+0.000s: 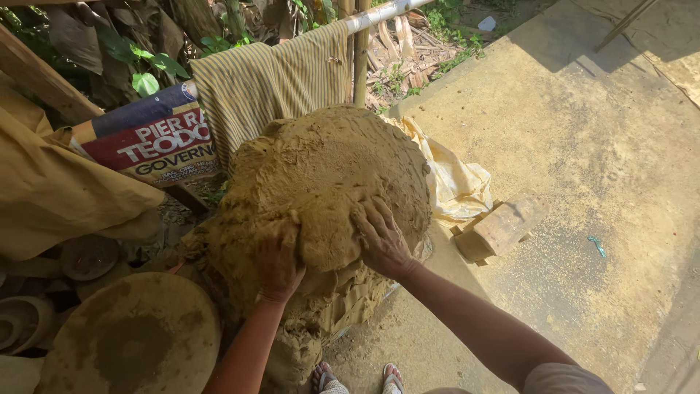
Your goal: The person prepares a large mass of clay by repeatedly pushing, kneading, and turning it by hand on a low outdoor work surface.
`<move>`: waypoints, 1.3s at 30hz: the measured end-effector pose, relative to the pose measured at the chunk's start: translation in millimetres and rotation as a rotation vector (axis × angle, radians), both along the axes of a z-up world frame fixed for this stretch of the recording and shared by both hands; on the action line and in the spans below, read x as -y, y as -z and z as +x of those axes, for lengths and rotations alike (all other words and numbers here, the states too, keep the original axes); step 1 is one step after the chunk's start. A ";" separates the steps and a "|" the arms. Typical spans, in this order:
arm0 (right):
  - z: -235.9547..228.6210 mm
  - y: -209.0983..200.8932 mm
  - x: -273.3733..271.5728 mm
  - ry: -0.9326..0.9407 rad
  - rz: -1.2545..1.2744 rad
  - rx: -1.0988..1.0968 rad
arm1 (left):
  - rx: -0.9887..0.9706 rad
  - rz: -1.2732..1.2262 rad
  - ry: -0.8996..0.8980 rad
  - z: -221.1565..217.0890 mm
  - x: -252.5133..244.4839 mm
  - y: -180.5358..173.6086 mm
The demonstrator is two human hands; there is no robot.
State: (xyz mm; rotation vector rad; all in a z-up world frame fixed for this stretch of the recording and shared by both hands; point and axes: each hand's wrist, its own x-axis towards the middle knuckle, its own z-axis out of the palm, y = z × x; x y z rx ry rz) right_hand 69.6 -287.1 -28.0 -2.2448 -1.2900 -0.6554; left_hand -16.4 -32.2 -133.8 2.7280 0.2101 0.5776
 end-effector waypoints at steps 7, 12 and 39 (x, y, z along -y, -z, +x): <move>-36.8 2.1 30.1 0.004 -0.097 -0.108 | 0.412 0.104 0.169 -49.4 24.2 -29.2; -26.4 0.2 10.9 0.053 -0.141 -0.255 | 0.354 0.058 0.180 -44.4 20.5 -29.5; -50.2 -51.3 22.1 -0.091 -0.162 -0.442 | 0.167 0.035 0.214 -45.9 11.2 -34.4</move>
